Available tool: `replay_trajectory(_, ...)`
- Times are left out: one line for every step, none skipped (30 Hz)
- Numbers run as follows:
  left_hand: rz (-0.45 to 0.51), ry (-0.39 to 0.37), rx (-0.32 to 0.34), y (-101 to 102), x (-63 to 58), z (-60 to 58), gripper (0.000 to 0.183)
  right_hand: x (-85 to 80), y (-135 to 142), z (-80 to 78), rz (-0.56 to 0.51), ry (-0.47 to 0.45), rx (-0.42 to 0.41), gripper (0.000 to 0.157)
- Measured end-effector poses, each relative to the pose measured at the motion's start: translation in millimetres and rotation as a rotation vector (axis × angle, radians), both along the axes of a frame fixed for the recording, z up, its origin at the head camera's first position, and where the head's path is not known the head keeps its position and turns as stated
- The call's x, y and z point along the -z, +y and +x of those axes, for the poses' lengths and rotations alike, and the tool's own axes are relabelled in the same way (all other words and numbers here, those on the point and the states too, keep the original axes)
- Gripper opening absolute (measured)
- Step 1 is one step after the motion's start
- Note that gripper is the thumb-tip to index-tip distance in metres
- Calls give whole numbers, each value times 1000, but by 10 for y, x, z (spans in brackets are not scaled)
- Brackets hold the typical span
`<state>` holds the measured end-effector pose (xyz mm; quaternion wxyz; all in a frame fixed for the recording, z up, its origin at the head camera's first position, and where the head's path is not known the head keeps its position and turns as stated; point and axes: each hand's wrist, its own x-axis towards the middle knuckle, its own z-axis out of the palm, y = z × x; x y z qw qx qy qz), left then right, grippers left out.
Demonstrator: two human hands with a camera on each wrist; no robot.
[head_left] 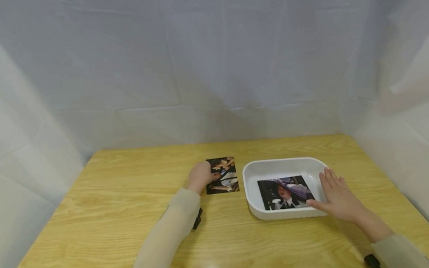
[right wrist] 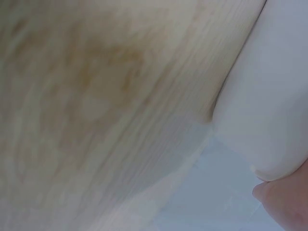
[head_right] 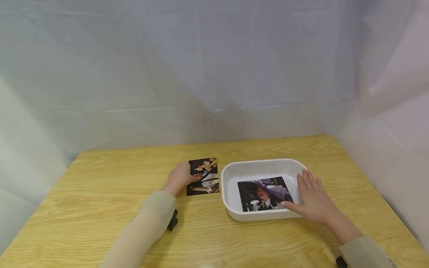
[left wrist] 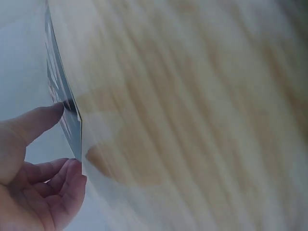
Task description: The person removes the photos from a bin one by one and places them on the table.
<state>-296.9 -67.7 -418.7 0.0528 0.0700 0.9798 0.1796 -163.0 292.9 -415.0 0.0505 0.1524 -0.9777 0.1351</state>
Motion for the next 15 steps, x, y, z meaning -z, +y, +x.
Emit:
replay_trajectory(-5, 3, 8, 1, 3, -5, 30, 1, -2, 0, -1, 3, -2, 94)
replay_trajectory(-5, 5, 14, 0, 5, -9, 30, -4, -7, 0, 3, -4, -3, 94)
replay_trajectory(-3, 8, 15, 0, 9, -12, 29, -7, -10, 2, 3, -7, -3, 94)
replay_trajectory(8, 8, 11, 3, 5, -15, 29, -8, -12, 2, 5, -8, -3, 94)
replay_trajectory(21, 12, 9, 7, -1, -19, 29, -10, -14, 4, 9, -14, -2, 95)
replay_trajectory(39, 18, 8, 13, -15, -22, 30, -11, -15, 4, 12, -15, -1, 95)
replay_trajectory(67, 19, 7, 23, -34, -22, 30, -10, -15, 5, 13, -15, -1, 95)
replay_trajectory(92, 28, 8, 35, -61, -22, 31, -14, -15, 5, 13, -20, 3, 95)
replay_trajectory(114, 41, 12, 50, -89, -23, 33, -10, -12, 4, 13, -20, 4, 95)
replay_trajectory(138, 51, 18, 69, -123, -23, 34, -7, -10, 4, 14, -14, 3, 95)
replay_trajectory(164, 60, 25, 89, -157, -20, 37, -3, -8, 3, 13, -9, 2, 94)
replay_trajectory(191, 61, 31, 110, -191, -15, 40, 0, -6, 2, 9, -6, 2, 94)
replay_trajectory(210, 65, 39, 135, -221, -8, 43, 2, -3, 1, 6, -2, 1, 94)
replay_trajectory(229, 69, 47, 160, -251, -1, 48, 4, -3, 1, 2, 4, 0, 94)
replay_trajectory(255, 66, 53, 186, -275, 5, 52, 10, 1, 1, -4, 14, -1, 94)
